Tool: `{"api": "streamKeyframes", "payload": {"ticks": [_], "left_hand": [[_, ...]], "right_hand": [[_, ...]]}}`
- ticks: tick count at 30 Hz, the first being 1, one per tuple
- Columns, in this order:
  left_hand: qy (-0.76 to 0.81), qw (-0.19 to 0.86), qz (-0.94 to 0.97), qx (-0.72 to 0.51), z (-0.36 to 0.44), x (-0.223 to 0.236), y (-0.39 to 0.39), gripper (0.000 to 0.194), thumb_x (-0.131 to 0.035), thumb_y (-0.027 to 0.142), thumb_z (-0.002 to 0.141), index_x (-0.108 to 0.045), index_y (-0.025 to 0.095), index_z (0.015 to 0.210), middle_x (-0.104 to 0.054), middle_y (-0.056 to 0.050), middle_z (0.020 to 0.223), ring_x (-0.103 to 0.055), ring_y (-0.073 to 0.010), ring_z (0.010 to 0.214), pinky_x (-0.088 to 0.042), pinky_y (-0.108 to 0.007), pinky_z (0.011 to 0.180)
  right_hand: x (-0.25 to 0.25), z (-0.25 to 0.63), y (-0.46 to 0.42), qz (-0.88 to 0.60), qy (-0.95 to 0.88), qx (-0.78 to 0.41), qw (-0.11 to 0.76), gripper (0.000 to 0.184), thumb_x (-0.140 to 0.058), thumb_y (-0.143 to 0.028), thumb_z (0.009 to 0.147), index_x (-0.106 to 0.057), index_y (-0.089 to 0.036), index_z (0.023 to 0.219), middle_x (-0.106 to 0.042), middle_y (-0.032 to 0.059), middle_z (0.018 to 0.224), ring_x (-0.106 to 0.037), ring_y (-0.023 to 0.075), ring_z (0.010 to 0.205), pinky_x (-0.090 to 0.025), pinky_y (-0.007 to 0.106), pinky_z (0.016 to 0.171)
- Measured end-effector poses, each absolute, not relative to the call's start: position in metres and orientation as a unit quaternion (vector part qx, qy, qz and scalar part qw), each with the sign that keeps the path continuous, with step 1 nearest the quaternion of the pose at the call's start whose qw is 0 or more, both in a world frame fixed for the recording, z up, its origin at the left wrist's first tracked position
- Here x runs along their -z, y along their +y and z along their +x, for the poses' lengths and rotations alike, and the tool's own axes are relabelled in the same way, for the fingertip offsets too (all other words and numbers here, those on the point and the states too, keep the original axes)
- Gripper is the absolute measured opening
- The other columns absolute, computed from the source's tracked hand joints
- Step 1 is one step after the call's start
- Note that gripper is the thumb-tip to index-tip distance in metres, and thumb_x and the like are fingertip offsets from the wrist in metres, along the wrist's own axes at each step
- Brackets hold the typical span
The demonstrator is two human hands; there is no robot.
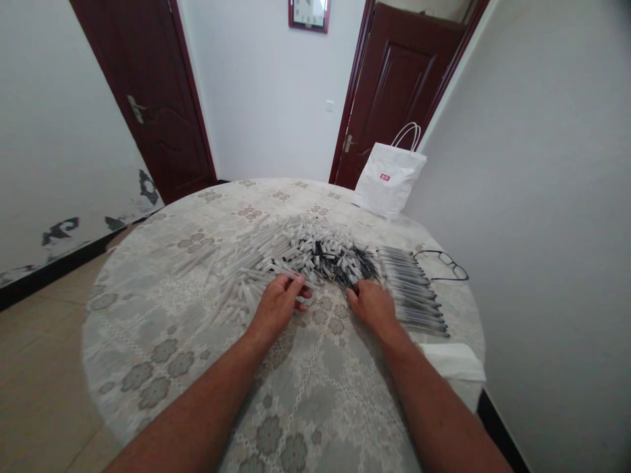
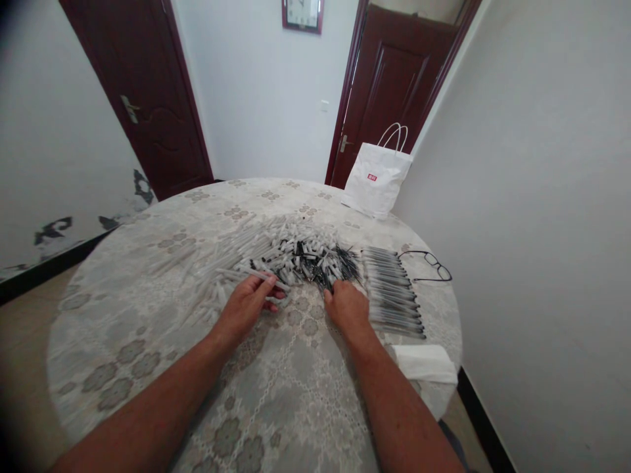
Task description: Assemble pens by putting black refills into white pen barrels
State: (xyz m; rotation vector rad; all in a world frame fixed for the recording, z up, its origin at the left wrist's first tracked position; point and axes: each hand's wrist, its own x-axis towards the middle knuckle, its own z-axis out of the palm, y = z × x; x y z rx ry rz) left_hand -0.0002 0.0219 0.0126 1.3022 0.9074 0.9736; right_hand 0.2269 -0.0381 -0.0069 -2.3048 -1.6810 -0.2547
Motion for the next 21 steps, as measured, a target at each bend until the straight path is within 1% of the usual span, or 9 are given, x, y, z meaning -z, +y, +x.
{"api": "streamKeyframes", "payload": {"ticks": [6,10,12,15,17,19,21], "left_hand": [[0.392,0.591,0.568,-0.418,-0.001,-0.013,0.022,0.043,-0.062,0.057,0.084,-0.062,0.015,0.097,-0.07,-0.008,0.089,-0.07,-0.0227,0.083,-0.056,-0.028,0.056],[0.389,0.613,0.54,-0.425,0.0,-0.01,0.023,0.042,-0.064,0.055,0.085,-0.062,0.015,0.098,-0.071,-0.009,0.089,-0.071,-0.0236,0.086,-0.057,-0.029,0.057],[0.382,0.643,0.5,-0.436,0.0,-0.009,0.024,0.04,-0.066,0.052,0.084,-0.061,0.015,0.098,-0.071,-0.009,0.088,-0.071,-0.0233,0.086,-0.058,-0.03,0.059],[0.354,0.7,0.426,-0.451,0.001,-0.012,0.024,0.033,-0.069,0.046,0.084,-0.058,0.016,0.094,-0.072,-0.009,0.093,-0.073,-0.0218,0.087,-0.059,-0.03,0.063],[0.329,0.731,0.388,-0.455,0.002,-0.015,0.023,0.028,-0.069,0.041,0.085,-0.056,0.017,0.093,-0.072,-0.008,0.096,-0.074,-0.0212,0.087,-0.06,-0.03,0.066],[0.31,0.752,0.365,-0.452,0.002,-0.018,0.022,0.024,-0.069,0.036,0.087,-0.055,0.018,0.093,-0.072,-0.007,0.096,-0.074,-0.0212,0.086,-0.06,-0.031,0.068],[0.293,0.77,0.353,-0.444,0.002,-0.021,0.02,0.021,-0.068,0.033,0.088,-0.056,0.017,0.092,-0.072,-0.007,0.095,-0.075,-0.0214,0.087,-0.061,-0.031,0.069]], "right_hand": [[0.008,0.222,-0.038,-0.801,-0.58,0.086,0.117,0.023,-0.06,-0.037,0.091,-0.07,-0.019,0.081,-0.073,0.0136,0.081,-0.067,0.0227,0.072,-0.04,0.029,0.063],[0.005,0.227,-0.038,-0.804,-0.576,0.048,0.141,0.022,-0.055,-0.03,0.091,-0.071,-0.017,0.083,-0.073,0.0144,0.08,-0.067,0.0235,0.073,-0.04,0.03,0.064],[0.001,0.228,-0.037,-0.8,-0.568,0.023,0.193,0.022,-0.052,-0.028,0.09,-0.07,-0.018,0.082,-0.073,0.0123,0.079,-0.066,0.0226,0.074,-0.04,0.029,0.066],[-0.007,0.225,-0.036,-0.764,-0.554,-0.051,0.326,0.022,-0.053,-0.032,0.089,-0.068,-0.019,0.078,-0.071,0.0061,0.074,-0.064,0.0199,0.071,-0.042,0.027,0.064],[-0.012,0.219,-0.037,-0.718,-0.537,-0.147,0.417,0.024,-0.054,-0.038,0.089,-0.065,-0.02,0.077,-0.067,0.002,0.066,-0.06,0.0168,0.06,-0.042,0.025,0.057],[-0.014,0.209,-0.039,-0.663,-0.511,-0.252,0.485,0.026,-0.055,-0.043,0.089,-0.063,-0.02,0.08,-0.063,-0.0006,0.061,-0.052,0.0135,0.049,-0.039,0.024,0.048],[-0.013,0.198,-0.042,-0.606,-0.491,-0.329,0.532,0.027,-0.057,-0.046,0.089,-0.06,-0.02,0.085,-0.066,0.0001,0.066,-0.051,0.0118,0.046,-0.038,0.022,0.042]]}}
